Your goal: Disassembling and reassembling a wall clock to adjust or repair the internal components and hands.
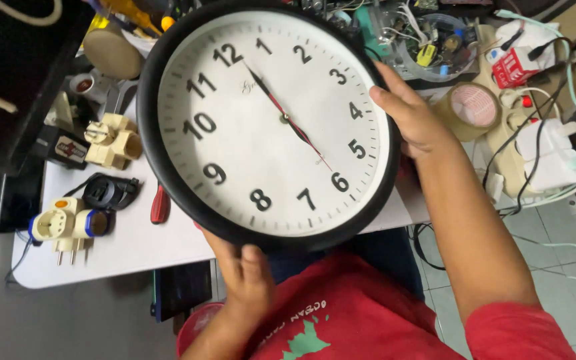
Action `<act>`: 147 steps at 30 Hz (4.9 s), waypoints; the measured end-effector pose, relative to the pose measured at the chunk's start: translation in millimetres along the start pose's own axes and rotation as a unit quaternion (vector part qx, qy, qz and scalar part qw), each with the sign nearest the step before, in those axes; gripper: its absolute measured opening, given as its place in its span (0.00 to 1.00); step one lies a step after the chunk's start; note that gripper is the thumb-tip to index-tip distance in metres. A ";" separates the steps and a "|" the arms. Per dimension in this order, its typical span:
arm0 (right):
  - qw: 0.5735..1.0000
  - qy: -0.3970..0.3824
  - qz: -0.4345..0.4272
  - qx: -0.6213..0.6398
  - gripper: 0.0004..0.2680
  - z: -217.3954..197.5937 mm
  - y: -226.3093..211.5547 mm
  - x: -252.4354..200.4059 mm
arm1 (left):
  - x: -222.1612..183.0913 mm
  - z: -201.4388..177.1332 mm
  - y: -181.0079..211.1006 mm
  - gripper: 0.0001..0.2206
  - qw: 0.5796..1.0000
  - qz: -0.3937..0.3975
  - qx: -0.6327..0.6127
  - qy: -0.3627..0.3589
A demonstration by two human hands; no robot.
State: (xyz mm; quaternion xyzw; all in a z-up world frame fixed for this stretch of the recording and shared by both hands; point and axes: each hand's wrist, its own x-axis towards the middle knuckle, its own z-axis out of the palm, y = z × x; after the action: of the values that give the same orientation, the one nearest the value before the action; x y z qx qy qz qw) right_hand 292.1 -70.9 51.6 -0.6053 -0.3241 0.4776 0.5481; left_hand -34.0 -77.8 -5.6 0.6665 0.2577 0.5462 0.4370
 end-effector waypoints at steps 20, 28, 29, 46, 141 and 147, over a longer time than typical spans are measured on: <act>0.988 0.149 -0.021 0.037 0.22 18.9 32.4 -47.5 | 51.1 -31.9 64.7 0.28 0.984 -0.158 0.075 -0.023; 0.989 0.128 0.015 0.067 0.23 8.6 29.7 -43.0 | 39.5 -23.8 81.7 0.39 0.995 -0.075 -0.002 -0.063; 0.988 0.140 0.012 0.063 0.23 4.6 31.9 -42.2 | 41.4 -23.9 84.0 0.38 0.992 -0.106 -0.016 -0.069; 0.989 0.136 0.004 -0.059 0.22 14.8 20.9 -55.7 | 133.5 -54.8 21.8 0.25 0.852 -0.434 0.259 -0.139; 0.907 0.173 -0.105 0.371 0.16 -87.8 54.1 -75.5 | 183.3 151.5 -16.4 0.12 0.880 -0.351 -0.306 -0.099; 0.899 0.240 -0.129 0.342 0.08 -110.6 37.2 -41.3 | 221.8 201.2 -74.0 0.13 0.848 -0.351 -0.378 -0.120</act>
State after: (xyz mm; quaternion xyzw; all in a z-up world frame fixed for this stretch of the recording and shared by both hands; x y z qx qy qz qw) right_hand 376.7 -154.9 18.4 -0.4296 -0.0744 0.3238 0.8397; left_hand 227.7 79.6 37.7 0.3753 0.1943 0.3271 0.8452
